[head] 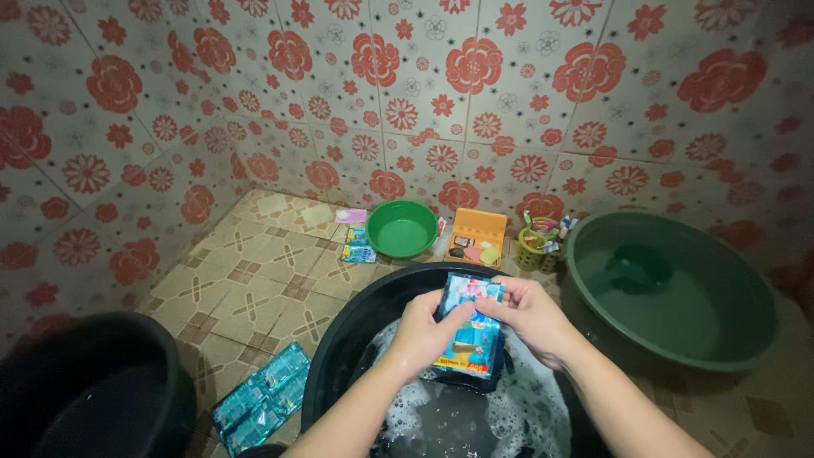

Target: The person washes dark clothing by hand in a large black basin of soapy water, applying detergent from several packets and scrubbing the fabric.

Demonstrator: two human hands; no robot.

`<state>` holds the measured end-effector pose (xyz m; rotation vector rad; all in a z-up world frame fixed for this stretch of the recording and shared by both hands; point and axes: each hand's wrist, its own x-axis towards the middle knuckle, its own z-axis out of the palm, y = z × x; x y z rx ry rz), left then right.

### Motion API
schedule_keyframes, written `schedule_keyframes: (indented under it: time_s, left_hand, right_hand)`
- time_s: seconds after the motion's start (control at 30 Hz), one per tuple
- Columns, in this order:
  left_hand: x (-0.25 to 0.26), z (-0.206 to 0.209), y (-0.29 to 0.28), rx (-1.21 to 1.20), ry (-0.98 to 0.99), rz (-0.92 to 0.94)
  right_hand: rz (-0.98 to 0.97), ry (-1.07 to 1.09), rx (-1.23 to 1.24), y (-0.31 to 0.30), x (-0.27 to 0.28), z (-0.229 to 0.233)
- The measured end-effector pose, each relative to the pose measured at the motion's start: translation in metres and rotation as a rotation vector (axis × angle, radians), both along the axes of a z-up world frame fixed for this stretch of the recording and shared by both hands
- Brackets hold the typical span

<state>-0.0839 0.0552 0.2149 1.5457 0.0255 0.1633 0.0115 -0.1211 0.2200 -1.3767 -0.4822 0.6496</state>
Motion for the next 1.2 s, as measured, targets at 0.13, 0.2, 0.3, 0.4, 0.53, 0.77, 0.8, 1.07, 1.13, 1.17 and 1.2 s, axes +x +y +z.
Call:
schedule_keyframes:
  time_s: [0.13,0.2,0.3,0.4,0.53,0.77,0.8,1.07,1.13,1.17,1.2]
  left_hand:
    - [0.006,-0.006,0.003,0.054,-0.032,0.035]
    - [0.010,-0.010,0.004,0.087,-0.002,0.041]
    - [0.015,-0.013,0.005,0.076,0.006,0.040]
    - [0.019,-0.015,0.007,0.240,-0.112,0.154]
    - [0.020,-0.015,0.009,0.174,-0.141,0.135]
    - [0.031,-0.026,0.007,0.228,-0.058,0.167]
    - [0.033,-0.031,0.009,0.234,-0.041,0.174]
    - [0.044,-0.102,0.058,0.575,0.159,0.129]
    - [0.038,-0.125,0.081,0.631,0.304,0.094]
    - [0.035,-0.138,0.092,0.671,0.350,0.078]
    - [0.032,-0.153,0.100,0.708,0.399,0.060]
  right_hand:
    - [-0.023,0.001,-0.031,0.005,0.002,0.001]
    - [-0.039,-0.010,-0.031,0.007,0.004,-0.001]
    - [-0.021,-0.013,-0.028,0.010,0.006,-0.005]
    - [0.000,0.010,-0.040,0.013,0.009,-0.007]
    - [-0.038,0.010,-0.022,0.020,0.007,-0.006]
    - [-0.113,0.003,-0.002,0.022,0.024,-0.033]
    - [-0.141,0.037,-0.005,0.023,0.029,-0.045]
    - [-0.288,0.234,-0.022,0.003,0.098,-0.141]
    - [-0.280,0.430,-0.012,0.002,0.098,-0.135]
    - [-0.276,0.527,-0.008,0.002,0.097,-0.130]
    - [-0.250,0.555,-0.030,0.004,0.096,-0.126]
